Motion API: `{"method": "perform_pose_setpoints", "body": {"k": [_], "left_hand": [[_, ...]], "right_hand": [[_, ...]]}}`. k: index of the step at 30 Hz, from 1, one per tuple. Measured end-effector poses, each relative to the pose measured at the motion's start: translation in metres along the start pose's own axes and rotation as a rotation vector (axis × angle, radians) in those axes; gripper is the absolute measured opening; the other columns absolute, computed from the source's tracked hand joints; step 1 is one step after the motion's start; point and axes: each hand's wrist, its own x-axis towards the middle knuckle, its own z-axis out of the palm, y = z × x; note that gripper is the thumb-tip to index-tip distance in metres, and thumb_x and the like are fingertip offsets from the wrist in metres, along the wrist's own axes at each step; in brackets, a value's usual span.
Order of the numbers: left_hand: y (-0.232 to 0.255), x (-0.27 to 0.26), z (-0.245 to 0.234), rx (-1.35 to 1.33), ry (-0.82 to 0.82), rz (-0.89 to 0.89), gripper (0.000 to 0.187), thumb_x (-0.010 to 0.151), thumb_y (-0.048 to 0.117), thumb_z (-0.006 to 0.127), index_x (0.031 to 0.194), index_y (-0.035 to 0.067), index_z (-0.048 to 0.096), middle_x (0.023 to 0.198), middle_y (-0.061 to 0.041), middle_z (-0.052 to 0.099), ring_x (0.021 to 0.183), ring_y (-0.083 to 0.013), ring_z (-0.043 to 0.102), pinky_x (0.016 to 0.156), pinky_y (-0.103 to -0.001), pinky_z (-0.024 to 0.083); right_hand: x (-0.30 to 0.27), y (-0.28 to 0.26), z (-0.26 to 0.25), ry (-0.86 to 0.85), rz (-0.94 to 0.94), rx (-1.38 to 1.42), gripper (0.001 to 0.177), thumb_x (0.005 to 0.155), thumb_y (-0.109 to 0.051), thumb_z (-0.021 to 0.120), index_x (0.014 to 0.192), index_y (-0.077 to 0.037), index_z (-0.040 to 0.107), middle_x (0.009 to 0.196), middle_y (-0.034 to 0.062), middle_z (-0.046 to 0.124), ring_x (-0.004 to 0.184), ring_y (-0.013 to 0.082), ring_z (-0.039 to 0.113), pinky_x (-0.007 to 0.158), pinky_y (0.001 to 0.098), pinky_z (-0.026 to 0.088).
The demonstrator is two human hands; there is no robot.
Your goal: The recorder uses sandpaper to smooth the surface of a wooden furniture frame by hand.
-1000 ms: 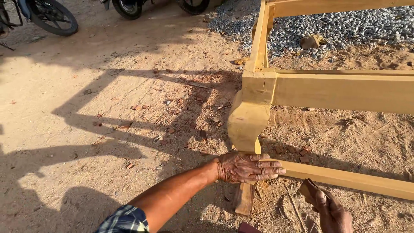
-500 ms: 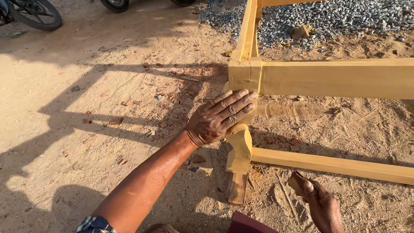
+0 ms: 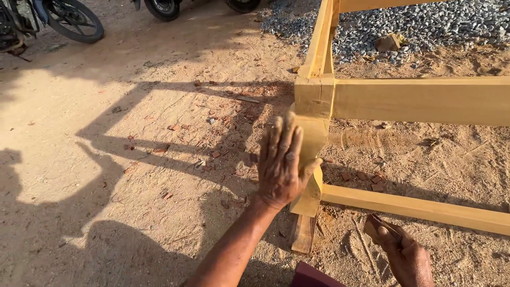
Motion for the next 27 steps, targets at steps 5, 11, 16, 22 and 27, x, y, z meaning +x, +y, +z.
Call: {"method": "perform_pose_setpoints", "body": {"k": [5, 11, 16, 22, 27], "left_hand": [[0.002, 0.006, 0.042, 0.195, 0.027, 0.158, 0.086, 0.113, 0.063, 0.041, 0.169, 0.007, 0.006, 0.177, -0.011, 0.01, 0.166, -0.0262, 0.005, 0.138, -0.047, 0.001], [-0.037, -0.12, 0.082, 0.252, -0.152, 0.344, 0.095, 0.114, 0.066, 0.042, 0.171, 0.008, -0.009, 0.178, -0.009, -0.014, 0.166, -0.0249, -0.005, 0.138, -0.042, 0.0], [-0.033, -0.167, 0.035, 0.3, -0.747, 0.508, 0.083, 0.105, 0.05, 0.052, 0.165, 0.006, 0.014, 0.175, -0.014, -0.01, 0.159, -0.0277, 0.007, 0.133, -0.044, 0.007], [-0.003, -0.156, 0.028, -0.037, -0.767, 0.374, 0.023, 0.098, 0.016, 0.063, 0.118, 0.005, 0.067, 0.133, -0.017, 0.057, 0.122, -0.0292, 0.058, 0.104, -0.042, 0.05], [0.077, -0.103, -0.035, -0.855, -0.801, -0.452, 0.035, 0.106, 0.039, 0.067, 0.104, 0.004, 0.067, 0.08, -0.005, 0.067, 0.07, -0.0133, 0.064, 0.062, -0.031, 0.053]], "right_hand": [[0.006, 0.013, 0.003, 0.042, -0.03, -0.007, 0.053, 0.098, -0.055, 0.053, 0.132, -0.018, 0.072, 0.076, 0.0134, 0.076, 0.062, 0.0171, 0.07, 0.063, 0.0352, 0.056], [0.055, 0.112, 0.058, 0.071, -0.062, 0.163, 0.056, 0.105, -0.05, 0.057, 0.129, -0.003, 0.076, 0.074, 0.0226, 0.07, 0.057, 0.0289, 0.06, 0.055, 0.0455, 0.048], [0.021, 0.038, 0.013, -0.005, 0.042, -0.077, 0.049, 0.101, -0.046, 0.058, 0.132, -0.011, 0.07, 0.081, 0.0186, 0.078, 0.073, 0.0233, 0.08, 0.065, 0.0358, 0.06], [0.001, 0.036, 0.007, 0.052, 0.022, 0.375, 0.032, 0.089, -0.021, 0.075, 0.117, -0.006, 0.074, 0.093, 0.0187, 0.081, 0.082, 0.0217, 0.077, 0.07, 0.0398, 0.067], [-0.032, 0.005, 0.012, 0.048, -0.134, 1.037, 0.011, 0.09, -0.009, 0.08, 0.089, -0.005, 0.07, 0.112, 0.0145, 0.08, 0.109, 0.0216, 0.076, 0.084, 0.0377, 0.065]]}}
